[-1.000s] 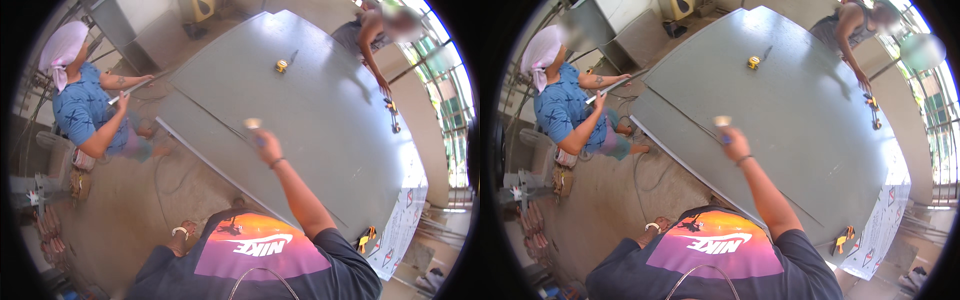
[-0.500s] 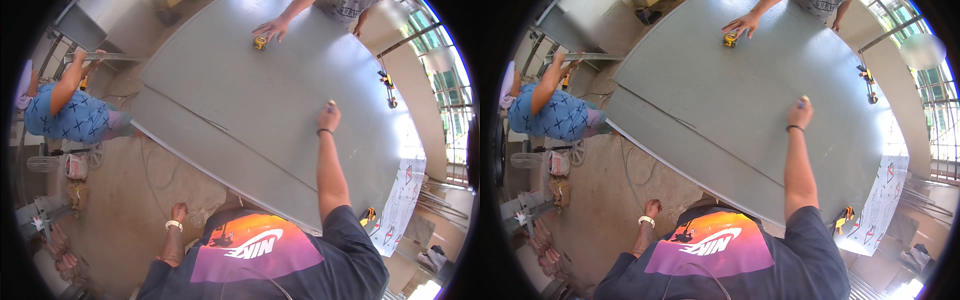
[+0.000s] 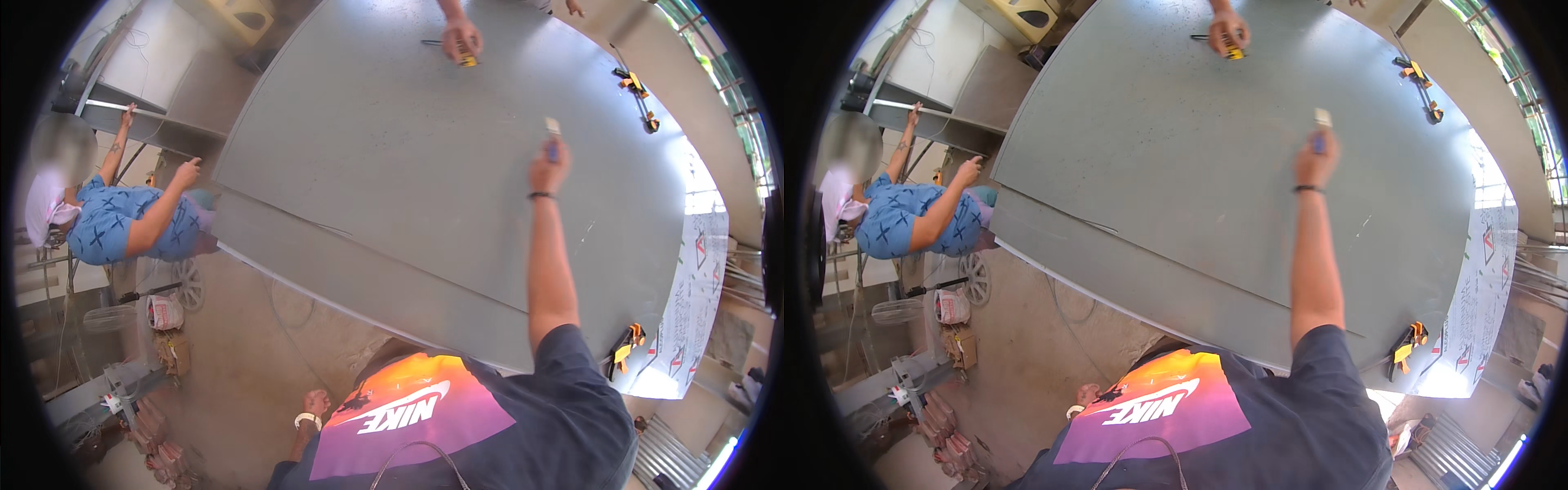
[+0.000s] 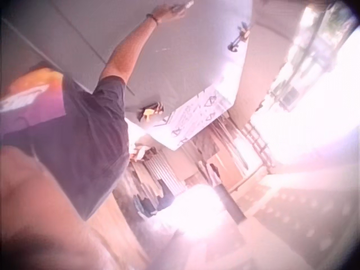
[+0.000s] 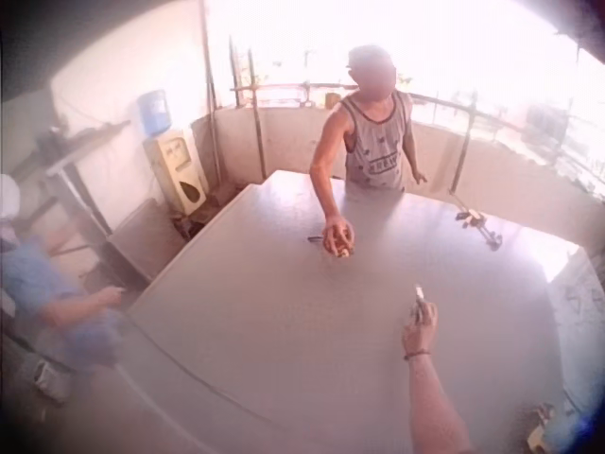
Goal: The person cleans a large grey metal sheet with a brush, then positions a metal frame on it. They use a clamp to secure the frame while another person assists in holding the sheet steady.
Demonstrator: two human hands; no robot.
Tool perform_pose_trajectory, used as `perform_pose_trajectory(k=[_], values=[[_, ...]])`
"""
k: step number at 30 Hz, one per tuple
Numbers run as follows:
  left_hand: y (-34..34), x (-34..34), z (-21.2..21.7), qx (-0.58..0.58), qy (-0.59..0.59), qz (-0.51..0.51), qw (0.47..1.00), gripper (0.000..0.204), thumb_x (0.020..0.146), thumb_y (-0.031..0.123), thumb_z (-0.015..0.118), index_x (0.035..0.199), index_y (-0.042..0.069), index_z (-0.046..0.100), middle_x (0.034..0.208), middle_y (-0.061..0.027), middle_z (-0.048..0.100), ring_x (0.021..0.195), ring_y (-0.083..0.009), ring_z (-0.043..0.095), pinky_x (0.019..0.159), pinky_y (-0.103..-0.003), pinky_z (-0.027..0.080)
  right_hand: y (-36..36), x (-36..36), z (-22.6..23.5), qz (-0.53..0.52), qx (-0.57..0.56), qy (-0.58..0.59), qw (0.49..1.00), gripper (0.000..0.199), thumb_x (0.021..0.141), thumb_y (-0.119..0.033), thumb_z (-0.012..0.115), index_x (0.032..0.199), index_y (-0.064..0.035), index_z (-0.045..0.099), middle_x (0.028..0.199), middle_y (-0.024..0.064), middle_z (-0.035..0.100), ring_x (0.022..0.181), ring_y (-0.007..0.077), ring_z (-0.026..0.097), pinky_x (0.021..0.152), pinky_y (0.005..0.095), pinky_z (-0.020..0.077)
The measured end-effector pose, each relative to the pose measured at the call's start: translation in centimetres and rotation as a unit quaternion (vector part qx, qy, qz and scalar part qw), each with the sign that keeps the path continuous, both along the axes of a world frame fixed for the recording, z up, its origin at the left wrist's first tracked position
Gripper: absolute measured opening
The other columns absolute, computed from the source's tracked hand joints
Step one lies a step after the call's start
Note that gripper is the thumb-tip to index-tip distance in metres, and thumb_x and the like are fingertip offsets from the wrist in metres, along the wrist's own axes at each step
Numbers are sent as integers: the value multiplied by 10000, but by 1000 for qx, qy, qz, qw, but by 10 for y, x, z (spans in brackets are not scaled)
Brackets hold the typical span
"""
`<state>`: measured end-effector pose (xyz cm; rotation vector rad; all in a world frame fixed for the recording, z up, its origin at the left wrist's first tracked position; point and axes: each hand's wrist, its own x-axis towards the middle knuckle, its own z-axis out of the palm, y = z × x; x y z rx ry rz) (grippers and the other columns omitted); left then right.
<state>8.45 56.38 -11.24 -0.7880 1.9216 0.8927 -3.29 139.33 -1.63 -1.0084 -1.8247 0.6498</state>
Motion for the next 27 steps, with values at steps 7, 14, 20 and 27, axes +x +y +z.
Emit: perform_pose_trajectory(k=[7,14,20,27], values=[[-5,63,-27,149,-3,-113,982,243,893,217,598,790,29,713,651,-8,624,611,-115,566,561,-290,444,-163,-85,-22,250,-42,-112,961,215,902,-78,571,1098,-40,652,1037,183,621,964,355,592,821,450,486],[123,-62,41,79,97,-68,990,392,931,261,572,1213,-6,621,913,-132,677,792,-199,664,731,-326,534,-430,-124,43,727,-125,37,674,325,796,42,583,1076,-100,668,1205,129,639,1111,352,614,973,420,489],[19,-10,-22,54,37,-197,978,391,982,326,520,1152,-7,636,862,-119,674,771,-212,648,727,-345,523,-47,-64,-12,133,-10,83,988,163,941,-107,642,1092,-60,682,951,135,656,845,269,624,767,392,496],[-23,-27,-109,203,23,-160,966,485,1032,406,441,1069,-24,662,906,-124,689,771,-233,635,765,-361,507,-1,-44,-34,34,20,-98,994,190,958,-199,642,1091,-82,711,941,116,679,885,203,643,812,349,508]])
